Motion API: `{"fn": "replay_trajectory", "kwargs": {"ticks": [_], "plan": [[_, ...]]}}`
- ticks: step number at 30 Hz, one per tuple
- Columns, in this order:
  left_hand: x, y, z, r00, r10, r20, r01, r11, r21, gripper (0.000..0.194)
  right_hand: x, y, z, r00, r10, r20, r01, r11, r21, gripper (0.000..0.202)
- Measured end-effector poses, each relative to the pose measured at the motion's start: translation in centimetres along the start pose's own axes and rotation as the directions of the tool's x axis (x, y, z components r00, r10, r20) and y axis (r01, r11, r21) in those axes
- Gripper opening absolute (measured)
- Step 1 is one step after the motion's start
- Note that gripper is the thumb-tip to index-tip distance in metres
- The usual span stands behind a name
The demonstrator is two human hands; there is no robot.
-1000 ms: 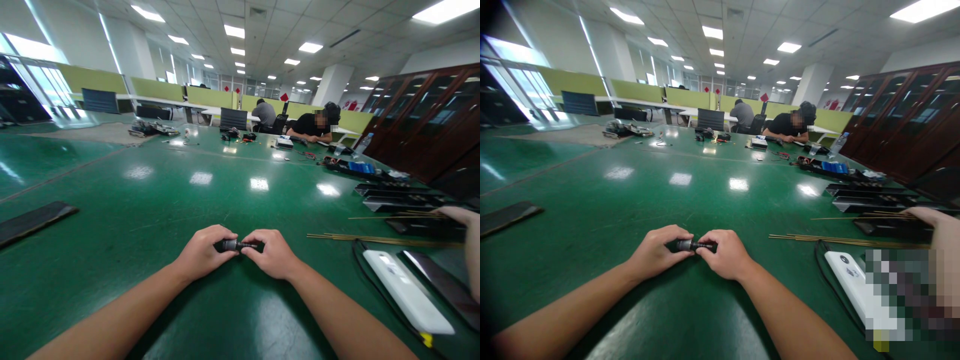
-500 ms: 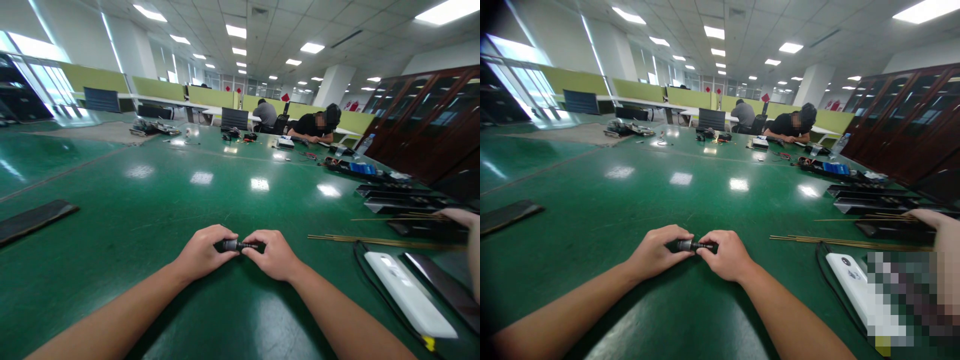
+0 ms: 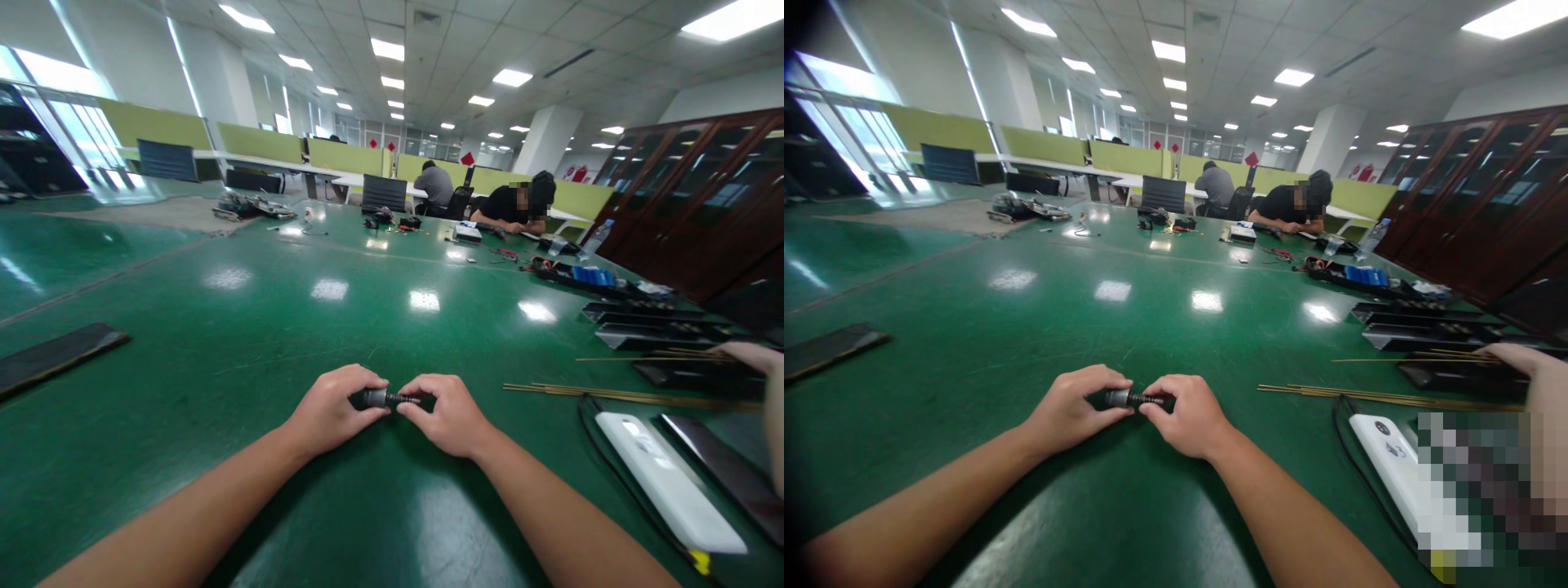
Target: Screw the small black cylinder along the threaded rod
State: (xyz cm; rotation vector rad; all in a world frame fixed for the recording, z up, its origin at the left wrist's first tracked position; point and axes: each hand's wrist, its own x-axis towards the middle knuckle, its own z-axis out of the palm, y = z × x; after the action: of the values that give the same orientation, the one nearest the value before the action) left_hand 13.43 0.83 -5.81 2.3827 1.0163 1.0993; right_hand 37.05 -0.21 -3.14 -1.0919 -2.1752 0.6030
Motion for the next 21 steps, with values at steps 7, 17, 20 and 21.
{"fn": "replay_trajectory", "kwargs": {"ticks": [7, 17, 20, 21], "plan": [[0.07, 0.04, -0.27, 1.000, -0.003, -0.008, 0.003, 1.000, 0.000, 0.029, 0.08, -0.25, -0.01, 1.000, 0.006, -0.011, -0.006, 1.000, 0.005, 0.010], [-0.10, -0.04, -0.43, 1.000, 0.002, -0.014, -0.002, 1.000, -0.002, 0.028, 0.18, -0.33, 0.07, 1.000, 0.002, -0.015, -0.002, 1.000, 0.010, 0.009], [-0.11, -0.04, -0.45, 1.000, 0.010, -0.013, -0.010, 1.000, 0.004, 0.028, 0.21, -0.32, 0.08, 1.000, 0.013, -0.015, -0.013, 1.000, 0.007, 0.008], [-0.10, -0.05, -0.45, 1.000, 0.013, -0.013, -0.013, 1.000, 0.005, 0.028, 0.21, -0.33, 0.07, 1.000, 0.016, -0.014, -0.016, 1.000, 0.008, 0.007]]}}
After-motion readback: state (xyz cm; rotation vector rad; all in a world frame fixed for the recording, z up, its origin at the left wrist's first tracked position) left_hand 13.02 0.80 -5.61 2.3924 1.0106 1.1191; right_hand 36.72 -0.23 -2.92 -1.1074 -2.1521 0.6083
